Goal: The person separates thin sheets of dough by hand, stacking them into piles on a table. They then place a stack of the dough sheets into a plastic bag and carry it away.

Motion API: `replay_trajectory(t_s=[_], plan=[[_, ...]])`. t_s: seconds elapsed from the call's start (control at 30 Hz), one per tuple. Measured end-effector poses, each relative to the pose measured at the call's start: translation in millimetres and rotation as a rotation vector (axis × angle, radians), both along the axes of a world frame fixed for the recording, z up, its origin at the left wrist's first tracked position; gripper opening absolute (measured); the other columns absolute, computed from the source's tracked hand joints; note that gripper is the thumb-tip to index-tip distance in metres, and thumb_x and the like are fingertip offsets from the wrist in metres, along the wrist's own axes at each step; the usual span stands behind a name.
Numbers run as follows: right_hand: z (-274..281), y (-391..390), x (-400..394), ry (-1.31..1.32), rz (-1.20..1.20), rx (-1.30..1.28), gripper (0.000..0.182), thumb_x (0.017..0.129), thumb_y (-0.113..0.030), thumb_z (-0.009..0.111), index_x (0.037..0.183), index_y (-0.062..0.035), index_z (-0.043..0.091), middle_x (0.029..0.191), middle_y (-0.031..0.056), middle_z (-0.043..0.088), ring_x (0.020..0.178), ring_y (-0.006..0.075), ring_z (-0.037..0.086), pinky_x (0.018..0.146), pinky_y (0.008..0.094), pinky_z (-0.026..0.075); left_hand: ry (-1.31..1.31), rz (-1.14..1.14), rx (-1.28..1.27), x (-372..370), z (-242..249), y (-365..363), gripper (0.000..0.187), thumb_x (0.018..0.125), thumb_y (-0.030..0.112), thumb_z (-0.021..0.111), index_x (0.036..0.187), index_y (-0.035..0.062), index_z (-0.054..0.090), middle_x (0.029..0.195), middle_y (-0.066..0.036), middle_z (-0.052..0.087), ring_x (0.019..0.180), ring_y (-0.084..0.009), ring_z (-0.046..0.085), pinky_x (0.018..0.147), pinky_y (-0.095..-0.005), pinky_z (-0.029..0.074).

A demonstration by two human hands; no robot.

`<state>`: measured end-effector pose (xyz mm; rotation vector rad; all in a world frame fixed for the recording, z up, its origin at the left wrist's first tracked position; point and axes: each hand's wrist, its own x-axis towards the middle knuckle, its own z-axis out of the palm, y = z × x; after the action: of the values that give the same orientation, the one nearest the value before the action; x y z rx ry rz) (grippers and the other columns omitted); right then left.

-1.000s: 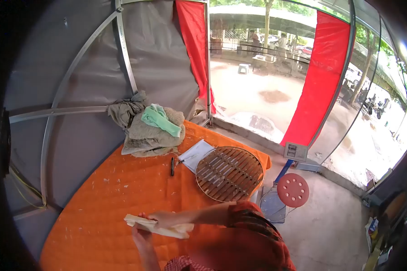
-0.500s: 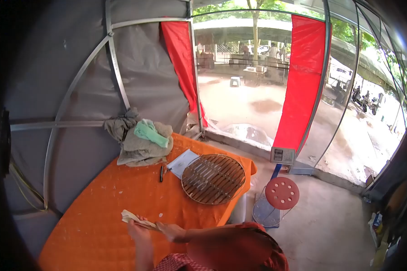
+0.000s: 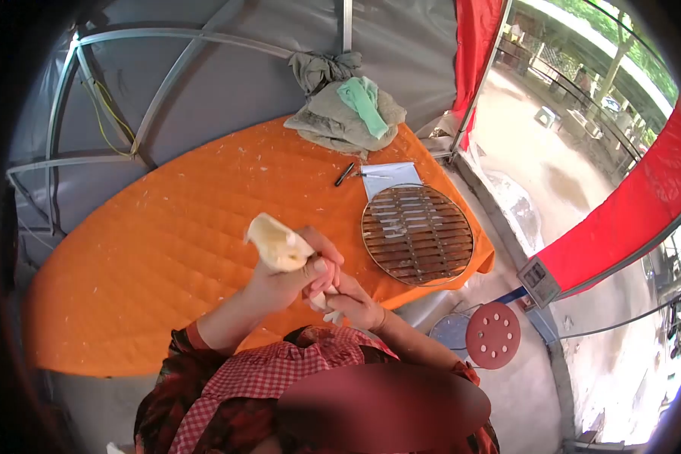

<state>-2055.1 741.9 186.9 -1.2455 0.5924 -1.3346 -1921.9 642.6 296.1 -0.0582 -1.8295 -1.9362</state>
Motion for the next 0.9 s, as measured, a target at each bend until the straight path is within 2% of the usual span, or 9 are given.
replay_trajectory(t_s=[0.07, 0.13, 0.23, 0.33, 0.4, 0.43, 0.57, 0.7, 0.9], plan=[[2.9, 11.6, -3.2, 0.210, -0.007, -0.150, 0.034, 0.086, -0.005, 0.047, 0.120, -0.0039, 0.046, 0.104, 0.0064, 0.051, 0.095, 0.0167, 0.052, 0.081, 0.0315, 0.044, 0.072, 0.010, -0.203, 2.2, 17.9, 25.2, 0.015, 0.089, 0.007, 0.060, 0.102, 0.0013, 0.056, 0.087, -0.007, 0.065, 0.074, -0.0207, 0.063, 0.068, -0.0312, 0.049], [56.0, 26.3, 9.2, 0.251, -0.273, -0.531, 0.029, 0.091, -0.013, 0.057, 0.118, -0.0047, 0.050, 0.109, 0.0118, 0.057, 0.103, 0.0250, 0.059, 0.082, 0.0377, 0.048, 0.251, -0.032, -0.517, 1.0, 39.0, 43.3, 0.012, 0.088, 0.007, 0.062, 0.096, 0.0012, 0.055, 0.084, -0.006, 0.064, 0.070, -0.0216, 0.062, 0.063, -0.0308, 0.048], [69.0, 20.3, -2.5, 0.221, -0.097, -0.854, 0.030, 0.091, -0.015, 0.058, 0.119, -0.0052, 0.051, 0.104, 0.0148, 0.059, 0.091, 0.0314, 0.063, 0.072, 0.0398, 0.051, 0.448, -0.076, -0.662, -2.7, 65.0, 69.5, 0.022, 0.075, 0.009, 0.070, 0.088, 0.0033, 0.054, 0.071, -0.003, 0.054, 0.068, -0.0199, 0.061, 0.051, -0.0323, 0.042], [97.6, 24.5, 11.7, 0.087, -0.229, -1.018, 0.032, 0.091, -0.022, 0.059, 0.116, -0.0024, 0.052, 0.089, 0.0166, 0.057, 0.064, 0.0344, 0.059, 0.051, 0.0397, 0.047, 0.571, -0.003, -0.870, -5.3, 80.2, 85.7, 0.027, 0.065, 0.012, 0.071, 0.082, 0.0060, 0.051, 0.064, 0.000, 0.045, 0.061, -0.0166, 0.054, 0.045, -0.0320, 0.036], [91.6, 33.4, -0.6, 0.413, -0.210, -0.895, 0.031, 0.092, -0.024, 0.057, 0.112, -0.0002, 0.054, 0.084, 0.0152, 0.055, 0.059, 0.0306, 0.056, 0.048, 0.0382, 0.043, 0.555, 0.119, -1.027, -4.6, 90.9, 90.4, 0.027, 0.062, 0.014, 0.070, 0.079, 0.0078, 0.050, 0.061, 0.000, 0.038, 0.055, -0.0149, 0.047, 0.042, -0.0312, 0.032], [91.7, 33.4, 0.7, 0.345, -0.201, -0.940, 0.030, 0.092, -0.023, 0.056, 0.110, 0.0008, 0.054, 0.082, 0.0144, 0.053, 0.057, 0.0295, 0.054, 0.047, 0.0380, 0.041, 0.664, 0.287, -1.103, -11.2, 84.0, 98.3, 0.024, 0.070, 0.021, 0.067, 0.077, 0.0079, 0.048, 0.060, 0.003, 0.037, 0.052, -0.0116, 0.037, 0.040, -0.0304, 0.030], [114.5, 19.4, 14.0, 0.181, -0.168, -1.035, 0.027, 0.094, -0.022, 0.052, 0.105, 0.0029, 0.056, 0.076, 0.0123, 0.049, 0.054, 0.0264, 0.050, 0.044, 0.0383, 0.038, 0.624, 0.233, -0.754, -10.6, 94.5, 112.4, 0.018, 0.059, 0.026, 0.056, 0.063, 0.0098, 0.052, 0.052, 0.003, 0.037, 0.052, -0.0146, 0.043, 0.058, -0.0286, 0.038], [112.7, -0.5, 40.2, 0.187, -0.312, -1.080, 0.023, 0.092, -0.020, 0.053, 0.098, 0.0024, 0.056, 0.073, 0.0109, 0.047, 0.052, 0.0254, 0.050, 0.043, 0.0382, 0.037, 0.300, 0.310, -0.674, 21.8, 98.1, 117.9, 0.028, 0.056, 0.028, 0.054, 0.049, 0.0113, 0.033, 0.046, 0.004, 0.022, 0.040, -0.0102, 0.028, 0.049, -0.0257, 0.028], [84.1, -42.6, 83.9, 0.175, -0.265, -1.007, 0.015, 0.085, -0.013, 0.056, 0.091, 0.0012, 0.055, 0.071, 0.0079, 0.048, 0.048, 0.0239, 0.048, 0.039, 0.0363, 0.036, 0.576, 0.686, -0.546, 27.3, 81.0, 84.4, 0.034, 0.049, 0.032, 0.053, 0.047, 0.0126, 0.025, 0.045, 0.003, 0.023, 0.038, -0.0092, 0.024, 0.042, -0.0261, 0.021]])
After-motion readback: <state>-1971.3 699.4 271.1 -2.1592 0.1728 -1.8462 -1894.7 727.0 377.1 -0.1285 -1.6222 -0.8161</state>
